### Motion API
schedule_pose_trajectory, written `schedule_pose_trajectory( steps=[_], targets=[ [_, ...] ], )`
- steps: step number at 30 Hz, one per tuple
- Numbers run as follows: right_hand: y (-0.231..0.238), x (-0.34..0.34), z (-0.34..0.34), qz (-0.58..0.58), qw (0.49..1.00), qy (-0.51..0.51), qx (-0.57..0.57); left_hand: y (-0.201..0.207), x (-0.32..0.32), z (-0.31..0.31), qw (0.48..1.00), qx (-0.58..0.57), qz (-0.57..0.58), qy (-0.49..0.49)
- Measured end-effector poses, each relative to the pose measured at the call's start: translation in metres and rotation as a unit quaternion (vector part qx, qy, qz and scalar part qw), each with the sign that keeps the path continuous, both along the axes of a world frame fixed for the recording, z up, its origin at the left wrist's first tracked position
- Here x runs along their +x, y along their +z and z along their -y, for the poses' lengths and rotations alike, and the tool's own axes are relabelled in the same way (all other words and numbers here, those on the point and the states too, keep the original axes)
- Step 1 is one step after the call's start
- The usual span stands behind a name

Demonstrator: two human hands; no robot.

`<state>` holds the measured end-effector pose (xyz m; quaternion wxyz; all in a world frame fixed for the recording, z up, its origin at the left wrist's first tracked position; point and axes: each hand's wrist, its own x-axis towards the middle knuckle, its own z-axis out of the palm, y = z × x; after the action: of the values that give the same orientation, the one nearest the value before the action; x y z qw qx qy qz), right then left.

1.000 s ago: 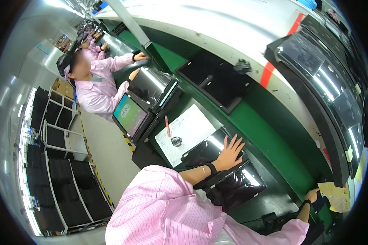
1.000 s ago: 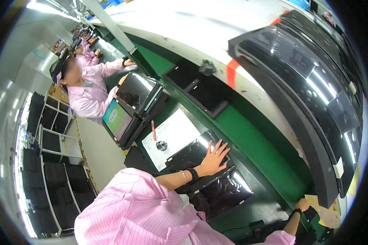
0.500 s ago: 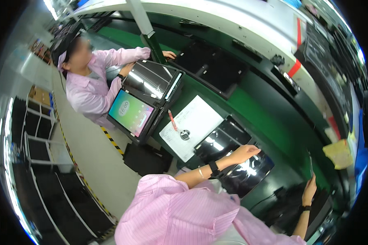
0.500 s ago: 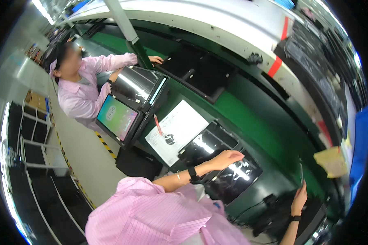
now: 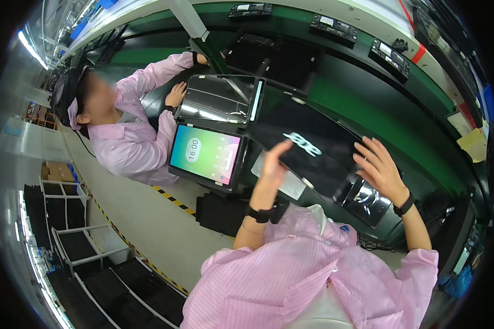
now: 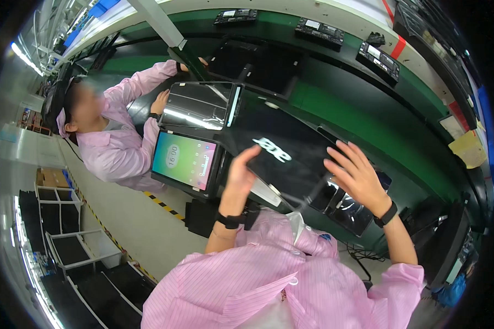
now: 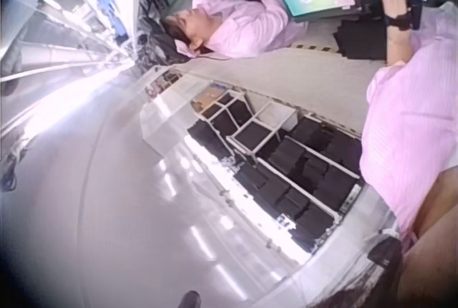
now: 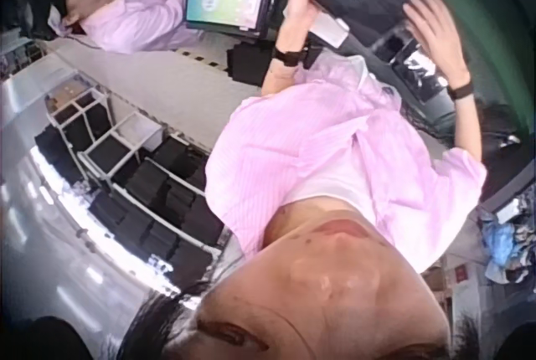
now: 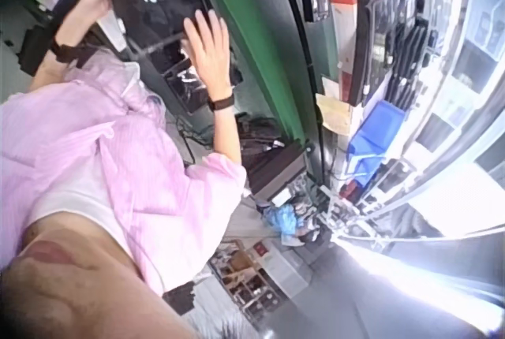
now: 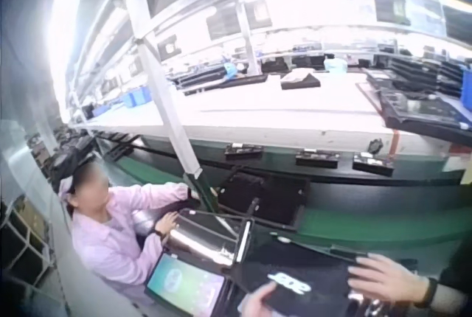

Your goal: Inspecting, cleaning, and applying protective films to tablet screens on an assembly line.

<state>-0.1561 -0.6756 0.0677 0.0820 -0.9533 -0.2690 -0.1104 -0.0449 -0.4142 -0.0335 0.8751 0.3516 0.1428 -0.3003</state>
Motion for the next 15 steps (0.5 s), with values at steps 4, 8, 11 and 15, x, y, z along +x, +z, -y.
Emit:
schedule_pose_trajectory(
  steps=[4,8,11,15],
  targets=[
    [-0.039,0.008,-0.036,-0.004,0.962,-0.201,0.184,0.002,0.059,-0.073,0.988,0.033,0.032,0.148],
    [-0.147,-0.008,-0.025,-0.059,0.811,-0.452,0.367,-0.03,0.126,-0.109,0.967,0.038,0.076,0.239],
    [-0.219,-0.029,-0.024,-0.023,0.768,-0.596,0.234,-0.057,0.16,-0.125,0.965,-0.005,0.08,0.252],
    [-0.248,-0.032,-0.039,-0.022,0.732,-0.64,0.232,-0.091,0.183,-0.15,0.963,0.001,0.055,0.265]
  ],
)
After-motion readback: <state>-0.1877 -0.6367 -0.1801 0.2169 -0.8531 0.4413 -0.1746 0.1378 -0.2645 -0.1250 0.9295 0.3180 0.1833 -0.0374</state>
